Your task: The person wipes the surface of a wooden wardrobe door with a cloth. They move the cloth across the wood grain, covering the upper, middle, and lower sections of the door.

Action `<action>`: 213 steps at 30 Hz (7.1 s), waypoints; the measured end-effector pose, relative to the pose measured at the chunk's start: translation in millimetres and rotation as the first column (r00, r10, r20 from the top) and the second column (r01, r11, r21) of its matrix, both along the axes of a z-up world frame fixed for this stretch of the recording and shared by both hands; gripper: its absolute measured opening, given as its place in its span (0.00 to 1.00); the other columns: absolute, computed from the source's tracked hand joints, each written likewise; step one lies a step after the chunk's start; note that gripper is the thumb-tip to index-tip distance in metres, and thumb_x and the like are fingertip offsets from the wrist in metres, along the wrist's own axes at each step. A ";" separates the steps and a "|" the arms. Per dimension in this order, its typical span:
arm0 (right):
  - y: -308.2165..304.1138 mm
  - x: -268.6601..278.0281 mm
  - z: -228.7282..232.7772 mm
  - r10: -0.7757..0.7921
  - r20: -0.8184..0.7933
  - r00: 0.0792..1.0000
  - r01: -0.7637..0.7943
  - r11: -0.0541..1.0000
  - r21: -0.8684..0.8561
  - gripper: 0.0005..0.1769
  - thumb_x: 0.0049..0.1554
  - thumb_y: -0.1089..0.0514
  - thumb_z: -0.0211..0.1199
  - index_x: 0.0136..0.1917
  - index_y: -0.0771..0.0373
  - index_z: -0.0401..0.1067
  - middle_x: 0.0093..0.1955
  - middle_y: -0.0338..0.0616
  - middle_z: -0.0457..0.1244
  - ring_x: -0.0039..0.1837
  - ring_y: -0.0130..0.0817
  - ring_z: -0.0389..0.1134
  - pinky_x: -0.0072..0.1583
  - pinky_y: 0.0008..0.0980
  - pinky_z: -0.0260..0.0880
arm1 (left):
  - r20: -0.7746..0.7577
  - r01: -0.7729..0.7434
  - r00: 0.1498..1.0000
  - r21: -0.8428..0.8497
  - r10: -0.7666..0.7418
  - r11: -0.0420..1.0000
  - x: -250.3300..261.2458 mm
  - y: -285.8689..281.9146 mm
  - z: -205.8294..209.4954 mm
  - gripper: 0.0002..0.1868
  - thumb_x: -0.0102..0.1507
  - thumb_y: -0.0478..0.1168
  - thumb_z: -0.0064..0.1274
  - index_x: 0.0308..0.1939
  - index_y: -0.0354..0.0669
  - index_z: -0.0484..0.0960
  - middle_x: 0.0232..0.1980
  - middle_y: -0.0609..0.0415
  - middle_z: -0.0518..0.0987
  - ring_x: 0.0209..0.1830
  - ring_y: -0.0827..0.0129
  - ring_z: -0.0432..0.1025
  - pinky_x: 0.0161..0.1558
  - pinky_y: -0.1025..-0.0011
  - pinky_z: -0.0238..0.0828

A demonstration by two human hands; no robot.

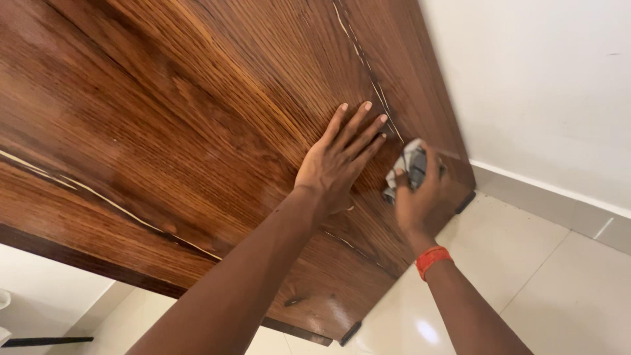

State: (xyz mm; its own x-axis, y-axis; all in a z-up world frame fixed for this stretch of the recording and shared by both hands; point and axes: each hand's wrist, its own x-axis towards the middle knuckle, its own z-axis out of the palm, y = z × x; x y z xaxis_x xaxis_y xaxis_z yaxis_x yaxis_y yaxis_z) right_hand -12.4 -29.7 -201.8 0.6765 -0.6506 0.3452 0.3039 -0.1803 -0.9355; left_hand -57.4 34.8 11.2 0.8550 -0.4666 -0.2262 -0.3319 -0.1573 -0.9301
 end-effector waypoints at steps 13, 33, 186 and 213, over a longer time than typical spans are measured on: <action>-2.3 -7.1 35.5 0.194 -0.122 0.973 -0.150 0.943 0.296 0.33 0.54 0.63 0.69 0.71 0.58 0.64 0.65 0.49 0.65 0.65 0.42 0.69 0.65 0.39 0.67 | 0.021 0.002 1.000 -0.001 -0.002 1.000 0.1 2.0 -1.7 0.71 0.46 0.83 0.53 0.82 0.60 0.37 0.85 0.56 0.29 0.82 0.55 0.21 0.75 0.48 0.13; 8.4 -5.5 -32.1 0.270 -0.222 0.937 -0.115 0.838 0.534 0.31 0.57 0.70 0.61 0.72 0.55 0.62 0.65 0.48 0.64 0.60 0.36 0.71 0.56 0.33 0.75 | 0.046 0.040 0.998 0.005 -0.041 0.999 6.7 8.7 -7.9 0.70 0.47 0.85 0.49 0.82 0.60 0.36 0.84 0.55 0.27 0.81 0.53 0.20 0.74 0.46 0.13; 92.6 -104.3 98.7 0.200 -0.047 0.979 -0.183 0.952 0.245 0.31 0.54 0.64 0.69 0.69 0.58 0.66 0.65 0.49 0.63 0.65 0.44 0.67 0.64 0.42 0.66 | -0.149 -0.071 0.987 -0.130 0.052 0.989 -89.3 108.9 102.0 0.49 0.61 0.50 0.51 0.80 0.60 0.39 0.84 0.64 0.35 0.82 0.72 0.29 0.78 0.60 0.18; 113.6 -171.4 454.0 0.452 0.256 0.854 -0.317 0.844 -0.433 0.33 0.59 0.55 0.65 0.75 0.49 0.59 0.65 0.60 0.57 0.61 0.54 0.66 0.55 0.48 0.71 | 0.545 0.322 0.838 -0.499 0.003 0.804 -179.1 223.8 337.8 0.39 0.66 0.57 0.49 0.78 0.52 0.54 0.86 0.59 0.41 0.85 0.68 0.34 0.77 0.50 0.21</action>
State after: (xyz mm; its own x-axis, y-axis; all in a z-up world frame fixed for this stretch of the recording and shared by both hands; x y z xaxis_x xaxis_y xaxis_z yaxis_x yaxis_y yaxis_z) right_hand -183.8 83.9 252.3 0.6420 -0.1430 0.7532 0.7019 -0.2854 -0.6526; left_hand -236.6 258.5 349.0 0.6662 -0.5068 0.5471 0.0808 -0.6802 -0.7285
